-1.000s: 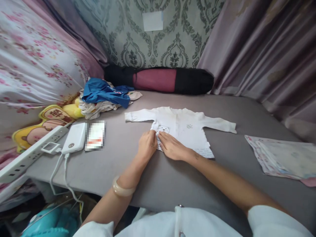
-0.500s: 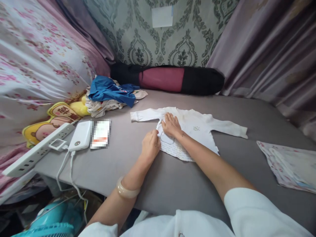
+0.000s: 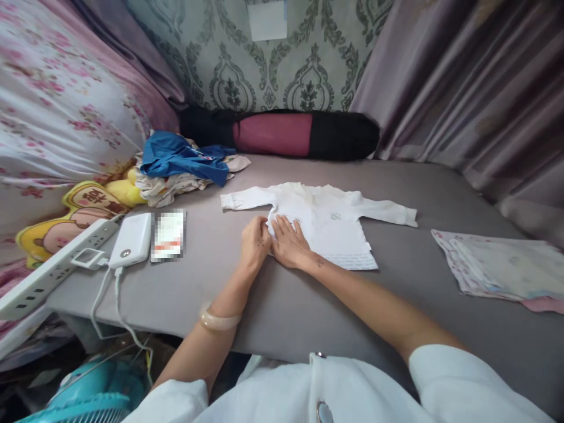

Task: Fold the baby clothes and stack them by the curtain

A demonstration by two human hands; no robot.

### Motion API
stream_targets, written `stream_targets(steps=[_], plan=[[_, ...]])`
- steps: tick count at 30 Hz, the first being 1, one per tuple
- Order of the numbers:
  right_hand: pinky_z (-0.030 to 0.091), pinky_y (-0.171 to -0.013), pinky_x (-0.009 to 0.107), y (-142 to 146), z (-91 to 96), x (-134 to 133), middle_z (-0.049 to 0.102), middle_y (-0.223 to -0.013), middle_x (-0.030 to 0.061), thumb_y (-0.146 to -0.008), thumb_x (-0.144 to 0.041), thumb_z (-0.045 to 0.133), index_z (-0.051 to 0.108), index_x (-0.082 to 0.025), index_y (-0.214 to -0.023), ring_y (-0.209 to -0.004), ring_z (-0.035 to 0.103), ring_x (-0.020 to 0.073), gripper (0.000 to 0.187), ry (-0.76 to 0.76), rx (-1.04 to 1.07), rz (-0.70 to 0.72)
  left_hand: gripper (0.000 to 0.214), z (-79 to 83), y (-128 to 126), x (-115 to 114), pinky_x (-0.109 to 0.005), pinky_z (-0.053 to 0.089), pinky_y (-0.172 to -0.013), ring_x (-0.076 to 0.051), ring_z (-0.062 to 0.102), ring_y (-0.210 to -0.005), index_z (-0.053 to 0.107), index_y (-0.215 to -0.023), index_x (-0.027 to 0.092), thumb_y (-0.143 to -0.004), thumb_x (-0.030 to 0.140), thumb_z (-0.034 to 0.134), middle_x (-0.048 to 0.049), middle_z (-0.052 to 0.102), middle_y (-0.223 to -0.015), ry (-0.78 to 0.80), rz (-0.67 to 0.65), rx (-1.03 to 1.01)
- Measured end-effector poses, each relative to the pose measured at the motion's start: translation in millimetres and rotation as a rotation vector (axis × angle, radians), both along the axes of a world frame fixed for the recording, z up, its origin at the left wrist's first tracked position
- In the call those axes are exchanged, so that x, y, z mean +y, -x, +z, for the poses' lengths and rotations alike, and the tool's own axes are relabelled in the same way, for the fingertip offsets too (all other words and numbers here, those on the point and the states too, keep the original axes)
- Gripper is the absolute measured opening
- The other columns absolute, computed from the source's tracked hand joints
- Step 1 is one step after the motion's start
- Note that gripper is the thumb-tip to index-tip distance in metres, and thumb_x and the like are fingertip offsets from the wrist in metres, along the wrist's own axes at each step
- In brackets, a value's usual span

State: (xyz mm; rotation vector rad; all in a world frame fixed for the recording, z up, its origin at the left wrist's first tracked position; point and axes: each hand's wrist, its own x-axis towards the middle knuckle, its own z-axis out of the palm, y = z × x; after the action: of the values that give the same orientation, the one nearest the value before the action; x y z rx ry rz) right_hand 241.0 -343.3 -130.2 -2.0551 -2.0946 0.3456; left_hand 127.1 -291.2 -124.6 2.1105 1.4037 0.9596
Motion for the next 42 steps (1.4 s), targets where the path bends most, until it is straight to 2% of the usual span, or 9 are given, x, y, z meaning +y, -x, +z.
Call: stream_targets(steps=[9,15,19,21,24,26,29,34,42], plan=[[0.004,-0.12,0.05,19,8.7,-45,0.021,-0.159,0.0176,-0.101,-0.043,0.023,0.024,-0.005,-0.152,-0.149,0.01,0.0274,0.064,-0.032,0.149,0.138,0.024,-3.3,1,3,-0.032,0.05,-0.084,-0.019,0.066,-0.085,0.063,-0.098,0.018,-0.087,0.017,0.041,-0.0064,0.071,-0.087,-0.027,-0.009,-0.087],[0.007,-0.12,0.05,11,31.6,-73,0.019,-0.16,0.0158,-0.098,-0.037,0.038,0.027,-0.009,-0.152,-0.148,0.011,0.0265,0.062,0.127,0.322,0.314,0.024,-4.7,1,5,-0.033,0.051,-0.084,-0.019,0.066,-0.085,0.062,-0.098,0.019,-0.087,0.018,0.041,-0.0049,0.07,-0.089,-0.008,-0.033,-0.079],[0.03,-0.114,0.035,-20,46.9,-72,0.049,-0.146,0.0113,-0.092,-0.027,0.049,0.06,-0.015,-0.131,-0.136,0.042,0.0227,0.042,0.201,0.534,0.491,0.021,-11.8,-4,5,-0.035,0.051,-0.085,-0.019,0.065,-0.086,0.061,-0.099,0.019,-0.087,0.018,0.043,-0.0061,0.069,-0.091,-0.07,-0.108,-0.039],[0.044,-0.1,0.029,-42,51.6,-64,0.067,-0.125,0.0069,-0.093,-0.026,0.047,0.068,-0.017,-0.12,-0.115,0.061,0.0196,0.035,0.195,0.676,0.416,0.02,-15.0,-10,5,-0.035,0.052,-0.086,-0.019,0.064,-0.087,0.06,-0.1,0.019,-0.088,0.018,0.044,-0.007,0.069,-0.094,-0.128,-0.188,-0.019],[0.049,-0.091,0.031,-78,52.0,-46,0.074,-0.106,0.0039,-0.094,-0.028,0.044,0.069,-0.017,-0.116,-0.099,0.067,0.0186,0.035,0.027,0.767,0.123,0.02,-17.0,-21,5,-0.038,0.052,-0.089,-0.021,0.063,-0.095,0.059,-0.104,0.019,-0.089,0.018,0.046,-0.0087,0.067,-0.1,-0.217,-0.355,0.027],[0.047,-0.095,0.032,-101,47.0,-34,0.072,-0.11,0.006,-0.094,-0.027,0.044,0.07,-0.017,-0.115,-0.104,0.065,0.0193,0.035,-0.157,0.691,-0.088,0.022,-17.5,-31,5,-0.041,0.051,-0.093,-0.022,0.061,-0.103,0.058,-0.107,0.019,-0.089,0.018,0.046,-0.0098,0.066,-0.107,-0.28,-0.47,0.073],[0.041,-0.104,0.035,-128,33.2,-20,0.065,-0.127,0.0114,-0.093,-0.018,0.042,0.064,-0.015,-0.123,-0.118,0.058,0.0216,0.037,-0.241,0.431,-0.331,0.027,-20.1,-48,9,-0.045,0.048,-0.1,-0.024,0.057,-0.117,0.055,-0.116,0.018,-0.091,0.019,0.044,-0.0133,0.062,-0.121,-0.361,-0.632,0.141],[0.029,-0.114,0.037,-143,7.0,-15,0.05,-0.143,0.0164,-0.095,-0.017,0.039,0.055,-0.009,-0.133,-0.137,0.041,0.0224,0.041,-0.172,0.188,-0.371,0.037,-28.4,-86,21,-0.049,0.04,-0.111,-0.028,0.048,-0.132,0.051,-0.128,0.014,-0.095,0.028,0.043,-0.0187,0.054,-0.137,-0.343,-0.786,0.311],[0.028,-0.116,0.036,-155,-7.6,-19,0.043,-0.149,0.0157,-0.096,-0.023,0.042,0.051,-0.01,-0.137,-0.141,0.034,0.0221,0.045,-0.135,0.109,-0.336,0.055,-23.2,-131,46,-0.05,0.028,-0.115,-0.031,0.029,-0.144,0.039,-0.142,0.012,-0.097,0.043,0.036,-0.0179,0.037,-0.153,-0.15,-0.668,0.536]])
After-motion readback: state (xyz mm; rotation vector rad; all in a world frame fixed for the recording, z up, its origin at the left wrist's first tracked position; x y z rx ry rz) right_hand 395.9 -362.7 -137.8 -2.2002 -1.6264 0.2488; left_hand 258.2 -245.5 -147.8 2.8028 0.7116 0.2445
